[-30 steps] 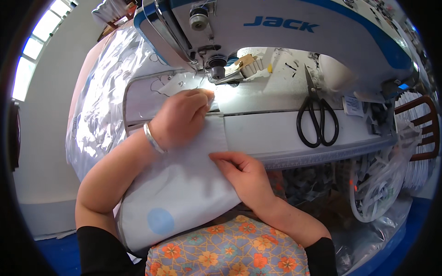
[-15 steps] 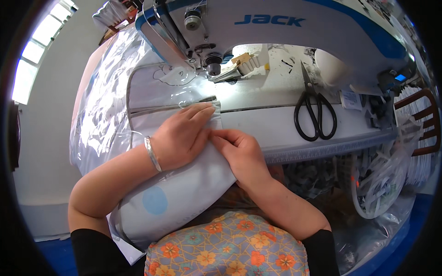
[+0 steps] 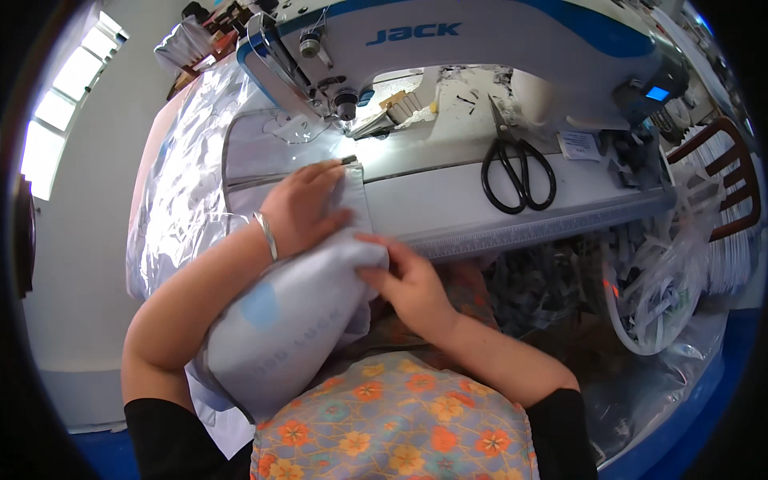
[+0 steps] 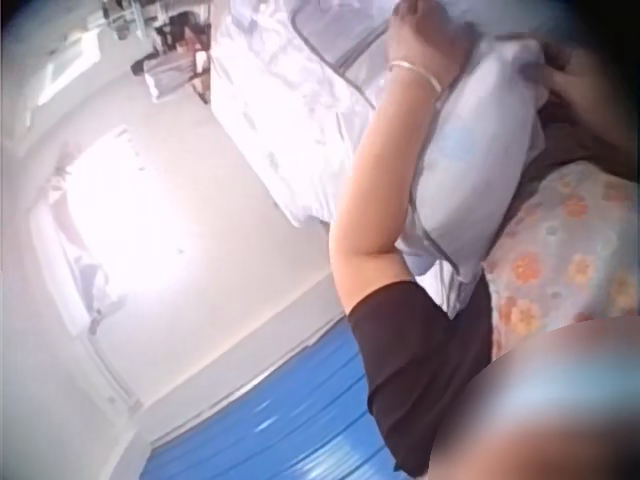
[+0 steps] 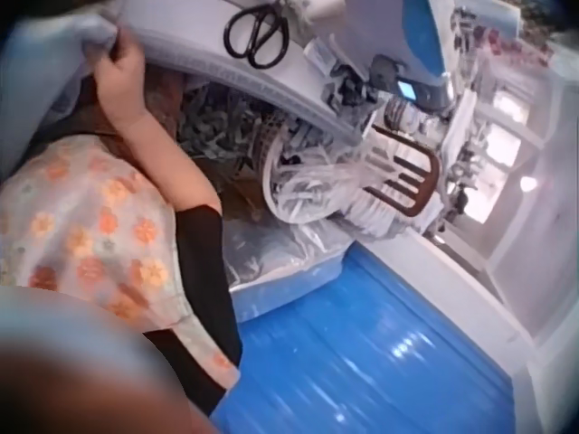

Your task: Sewing together fabric and plastic film components using an industrial sewing machine.

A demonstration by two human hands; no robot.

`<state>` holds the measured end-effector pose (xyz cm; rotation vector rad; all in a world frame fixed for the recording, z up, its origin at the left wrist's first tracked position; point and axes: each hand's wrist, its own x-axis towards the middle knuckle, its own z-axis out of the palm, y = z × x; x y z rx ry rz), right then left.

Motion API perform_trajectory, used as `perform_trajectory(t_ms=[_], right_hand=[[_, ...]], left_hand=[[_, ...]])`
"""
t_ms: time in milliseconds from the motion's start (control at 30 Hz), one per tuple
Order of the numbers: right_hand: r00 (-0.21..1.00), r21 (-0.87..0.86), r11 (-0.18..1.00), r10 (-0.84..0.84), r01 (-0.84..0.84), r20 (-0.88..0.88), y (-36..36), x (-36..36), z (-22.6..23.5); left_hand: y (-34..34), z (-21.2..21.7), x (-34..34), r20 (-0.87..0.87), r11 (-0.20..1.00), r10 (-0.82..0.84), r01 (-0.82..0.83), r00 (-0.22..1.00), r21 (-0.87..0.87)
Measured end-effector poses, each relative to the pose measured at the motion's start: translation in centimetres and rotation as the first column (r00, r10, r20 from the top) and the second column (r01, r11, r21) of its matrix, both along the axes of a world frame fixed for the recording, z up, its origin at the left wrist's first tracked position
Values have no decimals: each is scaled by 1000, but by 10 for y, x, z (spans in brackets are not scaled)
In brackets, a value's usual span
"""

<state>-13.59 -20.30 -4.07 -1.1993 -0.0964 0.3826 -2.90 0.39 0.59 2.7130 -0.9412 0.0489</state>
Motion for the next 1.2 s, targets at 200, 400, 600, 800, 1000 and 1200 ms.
perform_trajectory(t_ms=[200,400,600,800,1000,1200], right_hand=[[949,-208,976,122,-62,292,-9,71,64],[893,-345,936,102,62,438,-80,9,-24],[375,-518,199,-891,832,258,-336,-78,-74],[316,-723,-564,-656,399,686,-511,-159,-140],[648,-765,29,-553,643,524,-342,-75,-26],[785,-702,652,261,285,561,-167,-47,95]], left_hand=[[79,-90,33,-378,813,-78,-160,923,-560],[26,-20,0,165,994,-70,54,984,100],[27,-22,-9,206,995,-22,2,978,96],[10,-28,3,171,997,-71,67,983,27],[21,2,-8,136,991,-130,130,982,6],[-115,88,-64,-196,768,-594,476,780,-429]])
